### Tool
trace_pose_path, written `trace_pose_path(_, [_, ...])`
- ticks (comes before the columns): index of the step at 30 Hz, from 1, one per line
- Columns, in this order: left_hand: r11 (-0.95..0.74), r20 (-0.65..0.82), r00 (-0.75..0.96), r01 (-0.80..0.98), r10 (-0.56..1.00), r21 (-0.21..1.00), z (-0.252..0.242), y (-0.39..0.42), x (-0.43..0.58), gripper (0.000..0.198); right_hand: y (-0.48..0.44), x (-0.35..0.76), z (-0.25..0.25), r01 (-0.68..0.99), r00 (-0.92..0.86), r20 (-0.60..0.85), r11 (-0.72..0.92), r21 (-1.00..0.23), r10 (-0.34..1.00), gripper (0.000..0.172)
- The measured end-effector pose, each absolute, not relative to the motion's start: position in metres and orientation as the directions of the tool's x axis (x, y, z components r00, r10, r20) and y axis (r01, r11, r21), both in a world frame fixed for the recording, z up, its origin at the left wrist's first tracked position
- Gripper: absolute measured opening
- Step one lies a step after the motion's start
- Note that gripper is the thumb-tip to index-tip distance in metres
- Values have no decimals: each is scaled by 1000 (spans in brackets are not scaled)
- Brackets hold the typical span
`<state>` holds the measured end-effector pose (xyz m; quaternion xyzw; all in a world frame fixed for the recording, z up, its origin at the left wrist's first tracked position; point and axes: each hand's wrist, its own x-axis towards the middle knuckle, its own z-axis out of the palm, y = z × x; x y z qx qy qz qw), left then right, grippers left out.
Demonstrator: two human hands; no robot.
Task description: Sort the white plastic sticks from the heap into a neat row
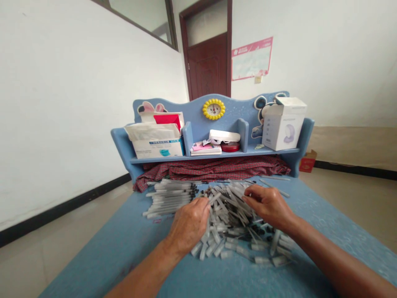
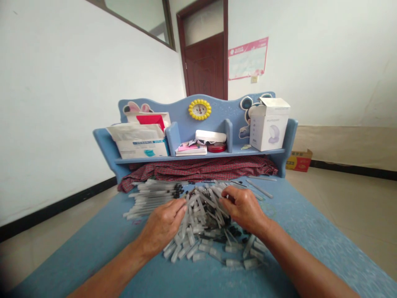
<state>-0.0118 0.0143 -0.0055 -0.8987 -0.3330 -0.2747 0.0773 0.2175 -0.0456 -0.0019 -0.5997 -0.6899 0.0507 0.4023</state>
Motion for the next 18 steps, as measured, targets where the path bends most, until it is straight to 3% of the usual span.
trace_pose_path(6, [-762, 521, 643, 647, 562, 23, -8, 14, -11, 22, -39, 219, -2, 821, 116, 456, 173, -544, 882, 19])
trace_pose_path(13, [-760, 488, 651, 649, 581, 40, -7, 11, -8, 21, -38, 214, -1, 876, 46, 398, 154, -457, 916, 19])
trace_pose_path(18, [-765, 464, 661, 641, 590, 62, -8, 10, -8, 21, -49, 221, 12, 856, -57, 282, 193, -480, 958, 17])
